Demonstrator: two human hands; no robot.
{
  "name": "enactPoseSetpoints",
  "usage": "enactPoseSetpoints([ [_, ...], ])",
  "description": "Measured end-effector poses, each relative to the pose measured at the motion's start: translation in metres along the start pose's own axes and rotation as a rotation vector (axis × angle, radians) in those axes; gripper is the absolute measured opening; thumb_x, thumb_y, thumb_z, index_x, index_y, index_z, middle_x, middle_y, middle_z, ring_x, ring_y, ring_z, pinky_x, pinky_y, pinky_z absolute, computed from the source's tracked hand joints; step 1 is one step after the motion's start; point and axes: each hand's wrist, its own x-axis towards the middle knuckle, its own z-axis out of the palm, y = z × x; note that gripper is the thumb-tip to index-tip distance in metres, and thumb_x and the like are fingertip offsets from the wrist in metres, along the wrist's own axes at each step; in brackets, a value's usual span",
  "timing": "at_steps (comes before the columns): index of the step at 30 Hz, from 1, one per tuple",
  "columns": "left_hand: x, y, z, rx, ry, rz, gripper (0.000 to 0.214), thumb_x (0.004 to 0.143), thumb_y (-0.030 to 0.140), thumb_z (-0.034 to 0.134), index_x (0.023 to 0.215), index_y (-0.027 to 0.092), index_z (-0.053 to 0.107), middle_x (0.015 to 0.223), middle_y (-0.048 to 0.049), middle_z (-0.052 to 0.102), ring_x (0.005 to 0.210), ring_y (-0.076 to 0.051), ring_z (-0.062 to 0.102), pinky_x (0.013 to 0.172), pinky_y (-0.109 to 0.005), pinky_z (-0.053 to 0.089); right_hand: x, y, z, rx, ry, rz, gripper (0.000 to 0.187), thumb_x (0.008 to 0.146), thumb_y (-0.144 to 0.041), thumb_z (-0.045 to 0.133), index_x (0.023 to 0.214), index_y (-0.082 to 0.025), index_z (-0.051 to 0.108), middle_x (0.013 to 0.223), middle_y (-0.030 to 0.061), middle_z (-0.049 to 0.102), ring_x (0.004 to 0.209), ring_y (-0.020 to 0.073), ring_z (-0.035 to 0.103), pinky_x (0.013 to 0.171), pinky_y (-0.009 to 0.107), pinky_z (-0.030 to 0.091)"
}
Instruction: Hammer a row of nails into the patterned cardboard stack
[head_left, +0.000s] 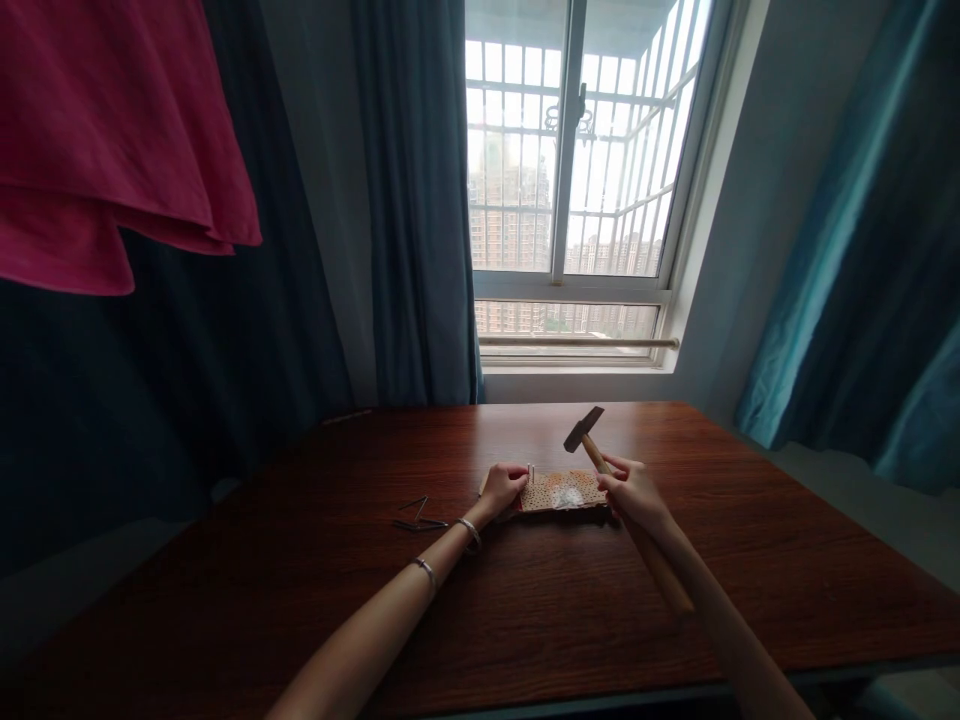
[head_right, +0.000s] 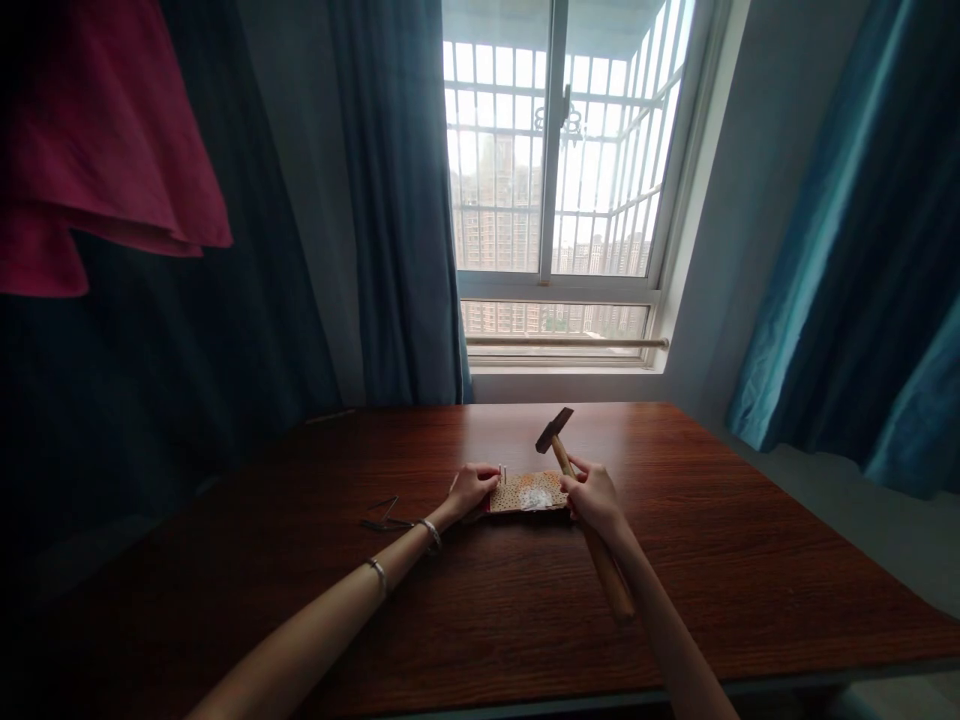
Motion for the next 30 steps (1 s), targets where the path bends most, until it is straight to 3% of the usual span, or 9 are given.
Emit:
enactPoseSetpoints([
  [5, -0.002, 0.004, -0.001, -0.013, -0.009, -0.037, 0.024, 0.072, 0.025, 0.054, 0.086, 0.016, 0.072, 0.087, -0.0046, 0.07, 0.077, -0.018, 0.062, 0.068, -0.024, 0.045, 0.002, -0.023, 0.028, -0.026, -0.156, 0.026, 0.053, 0.066, -0.019, 0.056, 0.117, -0.008, 0.054, 0.057, 0.0002, 0.059, 0.041, 0.0088, 0.051, 0.034, 0.018, 0.043],
  [11, -0.001, -0.001, -0.001, 0.014, -0.011, 0.014, 0.024, 0.072, 0.024, 0.053, 0.086, 0.017, 0.072, 0.085, -0.0045, 0.07, 0.076, -0.017, 0.061, 0.066, -0.023, 0.043, 0.013, -0.03, 0.05, -0.251, -0.149, -0.074, 0.053, 0.065, -0.014, 0.055, 0.118, -0.011, 0.057, 0.057, 0.0009, 0.062, 0.037, 0.0058, 0.049, 0.031, 0.013, 0.038],
  [18, 0.0, -0.008, 0.001, 0.055, -0.001, 0.066, 0.025, 0.074, 0.028, 0.051, 0.081, 0.018, 0.072, 0.082, -0.0037, 0.069, 0.075, -0.016, 0.059, 0.063, -0.022, 0.04, 0.012, -0.04, 0.054, -0.377, -0.199, -0.136, 0.044, 0.065, -0.011, 0.054, 0.108, -0.013, 0.064, 0.052, -0.0007, 0.059, 0.035, 0.0053, 0.049, 0.03, 0.011, 0.036],
  [30, 0.001, -0.01, 0.002, 0.05, -0.014, 0.067, 0.023, 0.072, 0.025, 0.05, 0.076, 0.017, 0.072, 0.076, -0.0027, 0.066, 0.068, -0.013, 0.056, 0.062, -0.021, 0.038, 0.007, -0.049, 0.055, -0.365, -0.21, -0.133, 0.047, 0.065, -0.012, 0.053, 0.111, -0.013, 0.062, 0.055, 0.0006, 0.061, 0.037, 0.0067, 0.051, 0.029, 0.013, 0.037],
])
